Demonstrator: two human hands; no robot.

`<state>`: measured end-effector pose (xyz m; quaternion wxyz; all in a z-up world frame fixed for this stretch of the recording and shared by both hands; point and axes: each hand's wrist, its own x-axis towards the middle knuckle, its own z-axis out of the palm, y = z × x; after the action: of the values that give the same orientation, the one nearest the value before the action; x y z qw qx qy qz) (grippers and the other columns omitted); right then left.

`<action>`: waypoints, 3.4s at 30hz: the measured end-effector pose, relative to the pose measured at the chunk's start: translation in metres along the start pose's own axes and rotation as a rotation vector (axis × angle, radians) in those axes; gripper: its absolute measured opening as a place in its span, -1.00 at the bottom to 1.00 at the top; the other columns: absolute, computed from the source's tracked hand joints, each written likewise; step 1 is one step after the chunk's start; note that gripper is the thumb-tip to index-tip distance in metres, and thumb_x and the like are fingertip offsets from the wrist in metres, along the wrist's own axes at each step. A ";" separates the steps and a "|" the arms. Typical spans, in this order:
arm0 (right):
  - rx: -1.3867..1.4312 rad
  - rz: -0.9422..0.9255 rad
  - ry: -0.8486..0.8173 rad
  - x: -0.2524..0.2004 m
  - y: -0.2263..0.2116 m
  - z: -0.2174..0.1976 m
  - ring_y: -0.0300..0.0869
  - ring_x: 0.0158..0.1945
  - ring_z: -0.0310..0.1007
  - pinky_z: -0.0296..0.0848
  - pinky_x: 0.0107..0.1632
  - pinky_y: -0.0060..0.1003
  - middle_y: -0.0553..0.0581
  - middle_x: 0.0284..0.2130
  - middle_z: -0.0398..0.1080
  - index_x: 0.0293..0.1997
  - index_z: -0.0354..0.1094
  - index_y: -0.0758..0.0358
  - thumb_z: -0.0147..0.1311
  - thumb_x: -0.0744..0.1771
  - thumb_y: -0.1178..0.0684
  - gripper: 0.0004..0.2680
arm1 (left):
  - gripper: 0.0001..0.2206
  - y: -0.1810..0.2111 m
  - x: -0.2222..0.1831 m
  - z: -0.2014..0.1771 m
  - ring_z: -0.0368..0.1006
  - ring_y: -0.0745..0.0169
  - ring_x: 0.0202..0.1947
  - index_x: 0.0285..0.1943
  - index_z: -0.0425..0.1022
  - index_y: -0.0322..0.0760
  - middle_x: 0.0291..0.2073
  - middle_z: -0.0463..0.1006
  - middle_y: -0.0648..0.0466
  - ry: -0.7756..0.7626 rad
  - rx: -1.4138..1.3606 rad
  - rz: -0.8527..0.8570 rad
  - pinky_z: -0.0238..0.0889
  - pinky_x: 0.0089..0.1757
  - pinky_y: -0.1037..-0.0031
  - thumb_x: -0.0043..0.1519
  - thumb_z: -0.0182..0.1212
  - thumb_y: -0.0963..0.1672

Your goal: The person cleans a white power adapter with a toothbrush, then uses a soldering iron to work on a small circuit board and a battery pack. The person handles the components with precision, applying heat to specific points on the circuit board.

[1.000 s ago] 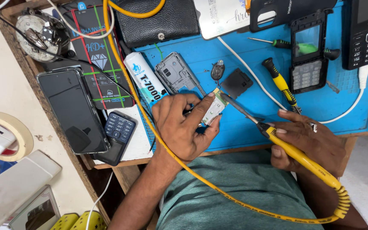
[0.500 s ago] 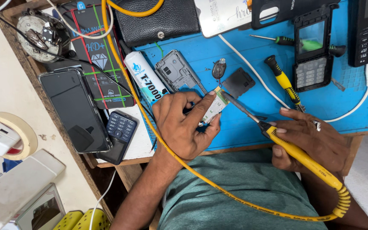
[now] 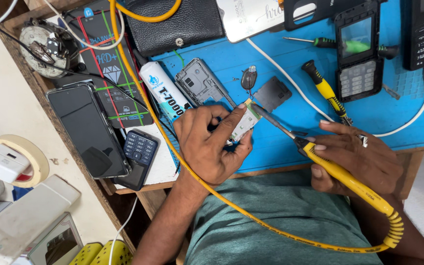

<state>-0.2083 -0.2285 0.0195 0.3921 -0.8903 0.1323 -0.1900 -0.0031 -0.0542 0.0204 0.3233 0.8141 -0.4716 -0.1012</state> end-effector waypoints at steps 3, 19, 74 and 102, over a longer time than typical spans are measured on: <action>0.022 0.008 0.001 0.000 0.002 -0.001 -0.03 -0.17 0.65 0.62 0.14 0.07 0.17 -0.38 0.55 -0.19 0.38 0.29 0.24 0.28 0.19 -0.88 | -0.57 0.000 0.001 0.001 0.24 0.24 -0.19 0.16 0.63 -0.20 -0.22 0.47 0.18 -0.001 -0.004 0.001 0.06 -0.07 0.33 0.10 0.55 -0.07; 0.059 -0.038 0.018 0.005 0.002 -0.001 0.00 -0.19 0.64 0.61 0.12 0.10 0.21 -0.40 0.53 -0.20 0.37 0.35 0.22 0.29 0.20 -0.89 | -0.56 0.001 0.002 0.000 0.26 0.23 -0.20 0.16 0.63 -0.19 -0.21 0.46 0.18 -0.019 0.004 -0.007 0.07 -0.08 0.33 0.08 0.56 -0.07; 0.134 -0.111 -0.004 -0.009 0.019 -0.018 -0.04 -0.27 0.64 0.62 0.07 0.09 0.20 -0.45 0.53 -0.19 0.35 0.31 0.20 0.27 0.19 -0.87 | -0.58 0.006 0.005 0.003 0.28 0.27 -0.21 0.16 0.64 -0.16 -0.22 0.47 0.17 -0.052 0.065 -0.027 0.08 -0.06 0.35 0.09 0.52 -0.07; 0.124 -0.074 -0.065 -0.055 0.045 -0.018 -0.01 -0.02 0.63 0.58 0.23 0.11 0.18 -0.26 0.55 -0.07 0.33 0.26 0.20 0.21 0.24 -0.75 | -0.49 0.000 -0.048 -0.008 0.26 -0.05 0.15 0.21 0.57 -0.26 0.13 0.45 0.00 0.022 0.298 -0.186 0.06 0.18 0.19 0.14 0.54 0.03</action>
<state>-0.2691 -0.2488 -0.0159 0.4433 -0.8743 0.0745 -0.1831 -0.0248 -0.0112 0.0194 0.1935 0.8942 -0.4005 -0.0507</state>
